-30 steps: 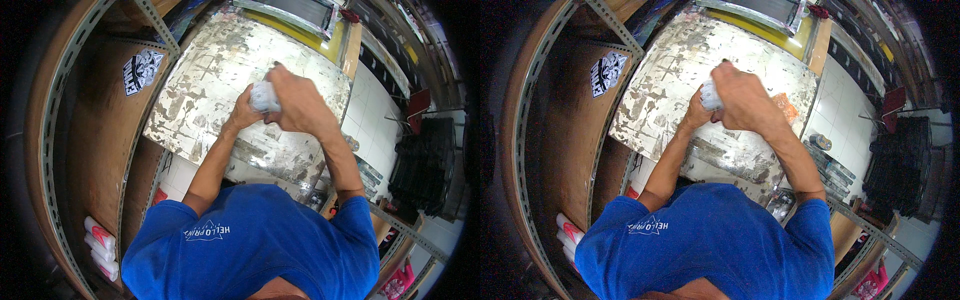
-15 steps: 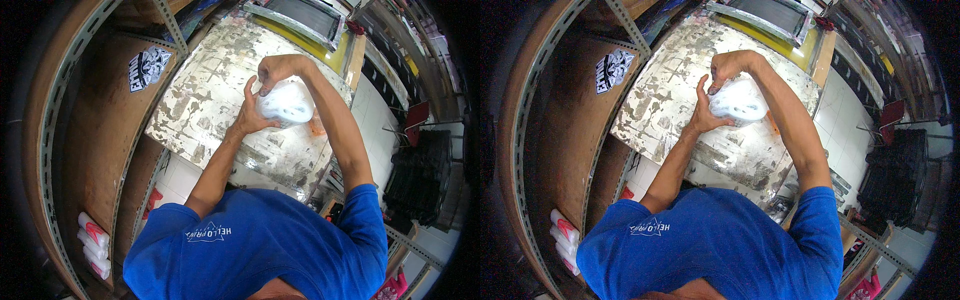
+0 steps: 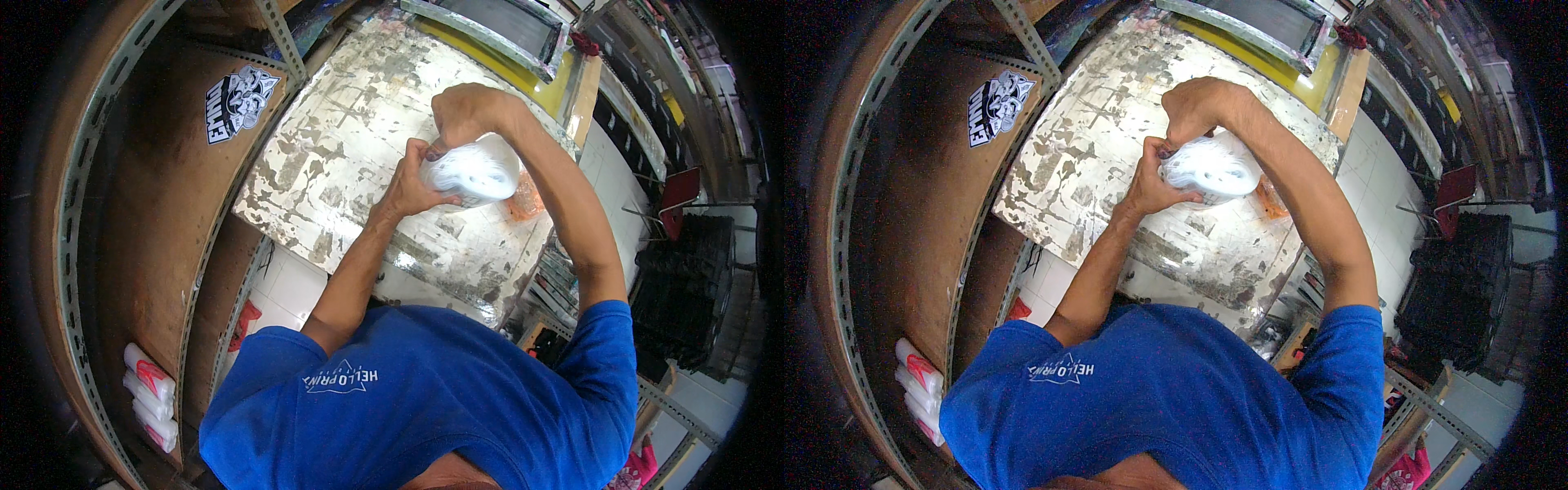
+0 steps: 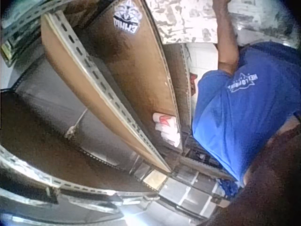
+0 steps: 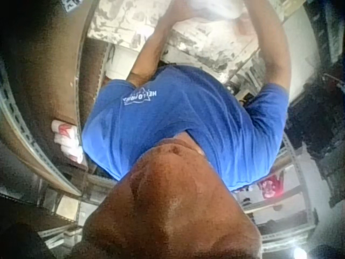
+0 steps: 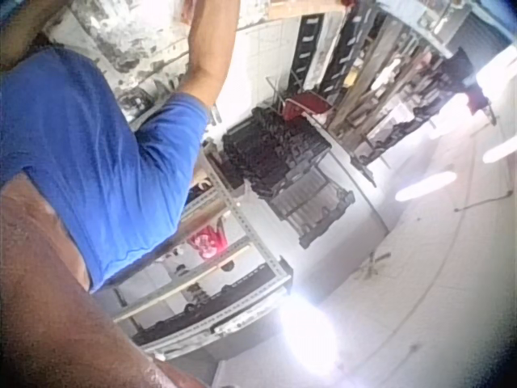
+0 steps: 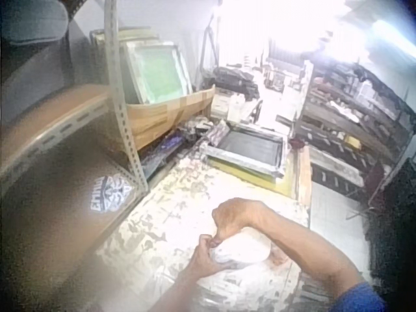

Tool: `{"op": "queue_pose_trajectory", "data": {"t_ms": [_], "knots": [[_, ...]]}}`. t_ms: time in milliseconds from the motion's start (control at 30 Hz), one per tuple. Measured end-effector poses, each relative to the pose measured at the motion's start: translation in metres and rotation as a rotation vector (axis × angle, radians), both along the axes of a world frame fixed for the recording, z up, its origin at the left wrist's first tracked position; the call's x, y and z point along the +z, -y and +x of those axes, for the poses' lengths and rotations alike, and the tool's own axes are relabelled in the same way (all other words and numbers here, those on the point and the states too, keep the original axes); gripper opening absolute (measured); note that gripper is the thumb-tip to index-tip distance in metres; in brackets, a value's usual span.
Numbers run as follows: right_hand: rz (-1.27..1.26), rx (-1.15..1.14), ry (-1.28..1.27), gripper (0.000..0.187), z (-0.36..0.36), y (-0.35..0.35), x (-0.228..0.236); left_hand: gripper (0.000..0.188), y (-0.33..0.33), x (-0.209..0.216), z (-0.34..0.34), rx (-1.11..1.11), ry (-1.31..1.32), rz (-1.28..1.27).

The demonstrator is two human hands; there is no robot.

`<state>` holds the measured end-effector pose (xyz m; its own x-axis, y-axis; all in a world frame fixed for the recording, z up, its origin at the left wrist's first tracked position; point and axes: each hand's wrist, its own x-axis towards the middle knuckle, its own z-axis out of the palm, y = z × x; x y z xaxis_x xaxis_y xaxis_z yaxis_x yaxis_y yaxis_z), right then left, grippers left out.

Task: The person picks up a plastic bag from a shelf, places it on a table, folds it, and then rolls it into a tight bundle before securing it with a small orange adhesive strip.

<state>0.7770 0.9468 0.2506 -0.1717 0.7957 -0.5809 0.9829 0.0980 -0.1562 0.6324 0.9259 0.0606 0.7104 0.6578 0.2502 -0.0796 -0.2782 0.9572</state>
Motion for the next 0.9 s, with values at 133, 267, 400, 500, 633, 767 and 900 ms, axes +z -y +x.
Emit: {"op": "queue_pose_trajectory", "data": {"t_ms": [133,267,400,500,633,767,900], "knots": [[0.204,0.097,0.028,0.035,0.0,0.015,0.002,0.096,-0.001,-0.003,-0.001,0.001,-0.06,0.003],[0.349,-0.012,-0.213,0.021,0.009,0.029,0.006,0.094,0.001,-0.008,0.003,-0.003,0.044,-0.03],[0.34,0.094,-0.466,0.011,-0.011,0.055,0.012,0.088,-0.001,-0.003,-0.003,0.044,0.028,-0.01],[0.289,0.214,-0.184,0.011,-0.037,0.093,-0.003,0.083,0.001,0.0,-0.002,0.038,0.038,-0.056],[0.353,0.232,-0.144,0.011,-0.04,0.125,-0.013,0.073,0.006,0.005,0.0,0.111,0.046,0.05],[0.516,0.12,0.033,0.013,-0.033,0.147,-0.015,0.068,0.007,0.006,0.001,0.074,0.059,0.085],[0.614,-0.041,0.021,0.02,-0.028,0.14,-0.01,0.067,0.007,0.017,-0.003,0.058,-0.067,0.017]]}}
